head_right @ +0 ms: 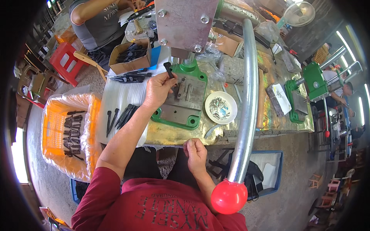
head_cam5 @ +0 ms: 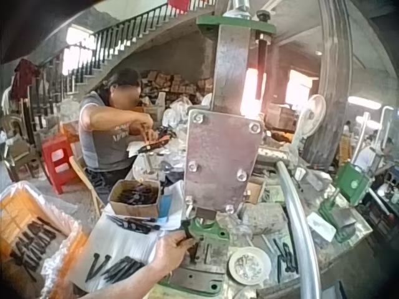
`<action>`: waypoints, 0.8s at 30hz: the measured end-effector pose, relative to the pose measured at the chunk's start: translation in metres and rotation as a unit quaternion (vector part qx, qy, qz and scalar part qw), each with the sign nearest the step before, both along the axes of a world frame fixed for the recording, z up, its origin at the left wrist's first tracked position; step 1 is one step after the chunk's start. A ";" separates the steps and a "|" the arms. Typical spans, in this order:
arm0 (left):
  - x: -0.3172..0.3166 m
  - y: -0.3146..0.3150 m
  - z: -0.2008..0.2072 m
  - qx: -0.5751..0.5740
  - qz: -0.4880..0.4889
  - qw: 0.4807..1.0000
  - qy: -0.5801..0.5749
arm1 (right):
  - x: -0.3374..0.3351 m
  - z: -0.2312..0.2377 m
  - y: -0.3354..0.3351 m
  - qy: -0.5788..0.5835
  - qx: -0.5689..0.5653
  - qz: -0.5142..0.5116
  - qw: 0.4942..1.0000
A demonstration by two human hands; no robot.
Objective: The person assembles black plastic pieces by inserting small metal pins into each piece by hand, pressing them with a manual press machine, and placing the finished pieces into a storage crate.
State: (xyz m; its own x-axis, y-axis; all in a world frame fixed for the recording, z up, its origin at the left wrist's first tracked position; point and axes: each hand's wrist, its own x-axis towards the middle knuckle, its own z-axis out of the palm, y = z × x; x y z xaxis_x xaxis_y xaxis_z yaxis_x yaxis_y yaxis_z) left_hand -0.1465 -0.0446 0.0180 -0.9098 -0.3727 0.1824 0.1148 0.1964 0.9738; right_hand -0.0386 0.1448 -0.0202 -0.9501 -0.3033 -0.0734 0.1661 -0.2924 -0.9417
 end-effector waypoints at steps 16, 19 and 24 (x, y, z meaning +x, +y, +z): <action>0.000 0.001 -0.003 0.002 0.009 1.000 -0.003 | 0.002 -0.002 0.001 -0.003 0.002 -0.010 1.000; 0.000 0.003 -0.003 0.016 0.028 0.999 0.021 | 0.003 -0.003 0.001 -0.007 0.000 -0.012 1.000; 0.001 0.003 -0.001 -0.007 0.017 1.000 0.004 | 0.004 -0.004 0.001 -0.011 -0.001 -0.012 1.000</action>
